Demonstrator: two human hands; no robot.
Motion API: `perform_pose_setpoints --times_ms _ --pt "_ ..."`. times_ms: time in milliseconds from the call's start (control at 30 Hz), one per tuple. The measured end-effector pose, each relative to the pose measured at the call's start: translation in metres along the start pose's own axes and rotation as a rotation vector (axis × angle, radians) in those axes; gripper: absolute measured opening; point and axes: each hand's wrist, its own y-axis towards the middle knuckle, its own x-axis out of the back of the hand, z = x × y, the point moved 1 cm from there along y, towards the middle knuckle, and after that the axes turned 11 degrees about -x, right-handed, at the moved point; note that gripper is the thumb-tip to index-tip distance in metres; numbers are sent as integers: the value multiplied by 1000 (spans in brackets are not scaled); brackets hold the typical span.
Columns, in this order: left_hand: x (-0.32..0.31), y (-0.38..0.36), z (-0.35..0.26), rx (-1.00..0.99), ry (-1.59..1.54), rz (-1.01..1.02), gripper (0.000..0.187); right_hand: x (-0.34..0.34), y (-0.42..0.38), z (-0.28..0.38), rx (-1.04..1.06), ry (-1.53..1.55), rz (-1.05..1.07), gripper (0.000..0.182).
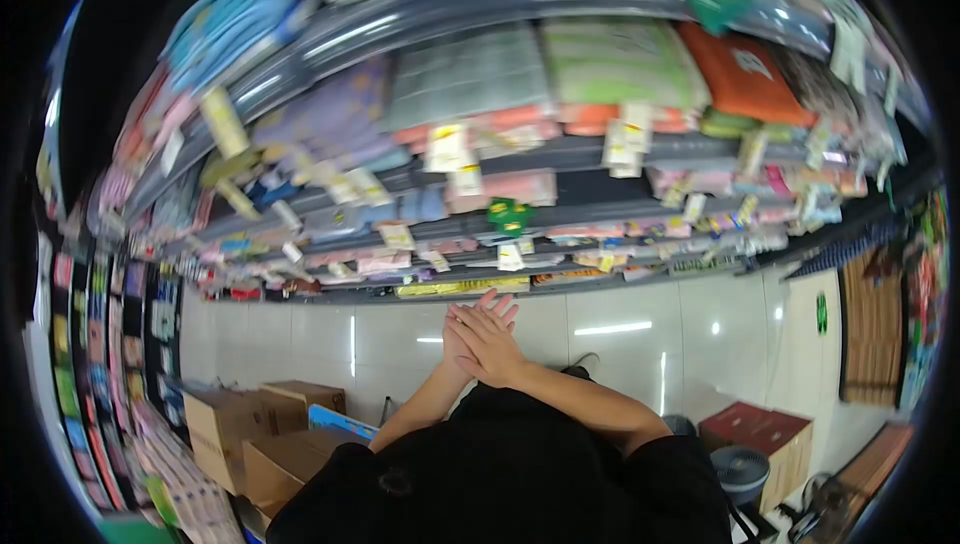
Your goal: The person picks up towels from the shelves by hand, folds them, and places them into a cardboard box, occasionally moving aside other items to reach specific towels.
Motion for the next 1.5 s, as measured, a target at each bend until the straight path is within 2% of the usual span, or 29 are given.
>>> perform_pose_setpoints --times_ms 100,200,233,300,333,367,433,533,600,667,700,767,867,1000,1100,1167,1233,1267,1300,1367,1400,1433,1500 --pt "6 -21 -50 -67 -209 74 74 -35 16 14 96 -128 137 61" --pt "62 -56 -85 -105 -129 118 81 -91 33 9 87 -310 172 55" --pt "78 -62 -101 -121 -138 166 82 -109 41 3 60 -210 236 52" --pt "115 -74 -132 -59 -100 136 79 -133 60 20 103 -66 268 47" --pt "124 -80 -155 -119 -109 152 79 -138 71 38 29 -21 352 45" --pt "131 -87 -175 -101 -45 185 75 -146 84 55 127 -61 290 42" --pt "131 -102 -219 -110 25 229 72 -163 112 82 171 -59 263 40" --pt "115 -124 -306 -247 442 289 60 -173 157 132 171 -27 250 35" --pt "114 -129 -368 -572 811 329 55 -182 183 148 226 -19 234 32" --pt "59 -168 -439 -918 1104 314 40 -185 201 172 230 3 221 22" --pt "30 -190 -472 -1011 1249 218 36 -187 208 180 229 -5 210 22" --pt "-8 -212 -533 -1283 1425 129 39 -191 220 195 330 28 225 19" --pt "-68 -236 -617 -1720 1731 57 37 -196 232 208 334 0 243 16" --pt "-147 -255 -714 -2093 1851 11 33 -215 252 203 327 -18 260 16" --pt "-184 -253 -786 -2350 1967 -241 33 -234 272 188 298 9 268 16" --pt "-204 -255 -826 -2323 1987 -217 32 -248 295 178 190 -61 265 16" --pt "-222 -257 -861 -2254 2153 -208 32 -257 315 187 180 1 204 16" --pt "-228 -256 -874 -2157 2166 -191 32 -261 323 193 108 67 200 18" --pt "-234 -254 -889 -2165 2161 -177 32 -265 330 198 36 129 194 20" --pt "-247 -248 -917 -2006 2355 -130 34 -273 345 204 139 54 201 20" --pt "-253 -246 -922 -1949 2411 -168 37 -276 350 207 196 27 193 19" --pt "-260 -247 -926 -1968 2402 -148 37 -277 358 212 255 -4 182 18" --pt "-271 -245 -934 -1666 2416 104 43 -274 367 215 175 16 171 19"
